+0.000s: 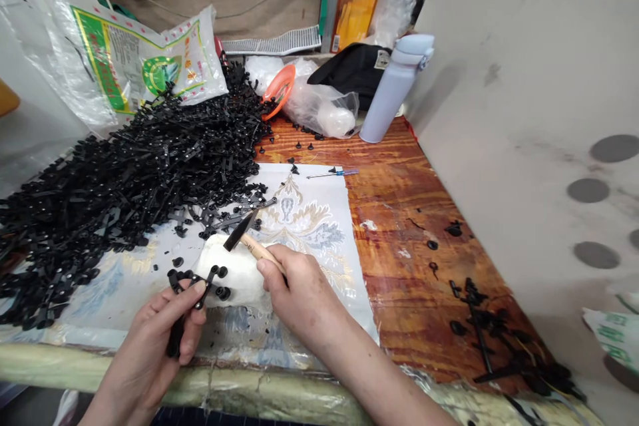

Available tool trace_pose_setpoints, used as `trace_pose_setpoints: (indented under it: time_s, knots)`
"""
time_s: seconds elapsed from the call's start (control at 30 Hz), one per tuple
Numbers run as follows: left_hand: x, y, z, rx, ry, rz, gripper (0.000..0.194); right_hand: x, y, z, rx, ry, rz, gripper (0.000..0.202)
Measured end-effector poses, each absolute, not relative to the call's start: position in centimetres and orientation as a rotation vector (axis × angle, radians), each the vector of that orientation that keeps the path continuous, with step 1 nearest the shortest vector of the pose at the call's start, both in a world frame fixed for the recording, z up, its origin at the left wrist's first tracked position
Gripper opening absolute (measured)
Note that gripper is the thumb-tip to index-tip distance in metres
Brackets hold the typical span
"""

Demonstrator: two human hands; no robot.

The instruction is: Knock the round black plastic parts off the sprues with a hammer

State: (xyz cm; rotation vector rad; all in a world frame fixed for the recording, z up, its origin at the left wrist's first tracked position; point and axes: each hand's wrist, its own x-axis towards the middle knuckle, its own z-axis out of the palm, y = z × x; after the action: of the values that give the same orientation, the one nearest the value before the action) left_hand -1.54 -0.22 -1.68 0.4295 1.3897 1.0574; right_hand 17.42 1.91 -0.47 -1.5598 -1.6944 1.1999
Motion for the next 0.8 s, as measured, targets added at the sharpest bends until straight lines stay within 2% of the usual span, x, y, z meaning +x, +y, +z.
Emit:
trace_pose_setpoints:
  time_s: [0.5, 0.8]
  knots:
    - [-1.72, -0.26, -1.86, 0.447, 1.392, 1.022, 0.034, 17.56, 1.76, -1.05, -1.525, -1.733, 1.184, 0.024]
    - [-1.51, -0.11, -1.41, 0.410, 1.425, 1.025, 0.039, 17.49, 1.53, -0.61, -1.496, -1.709, 1.218, 0.023]
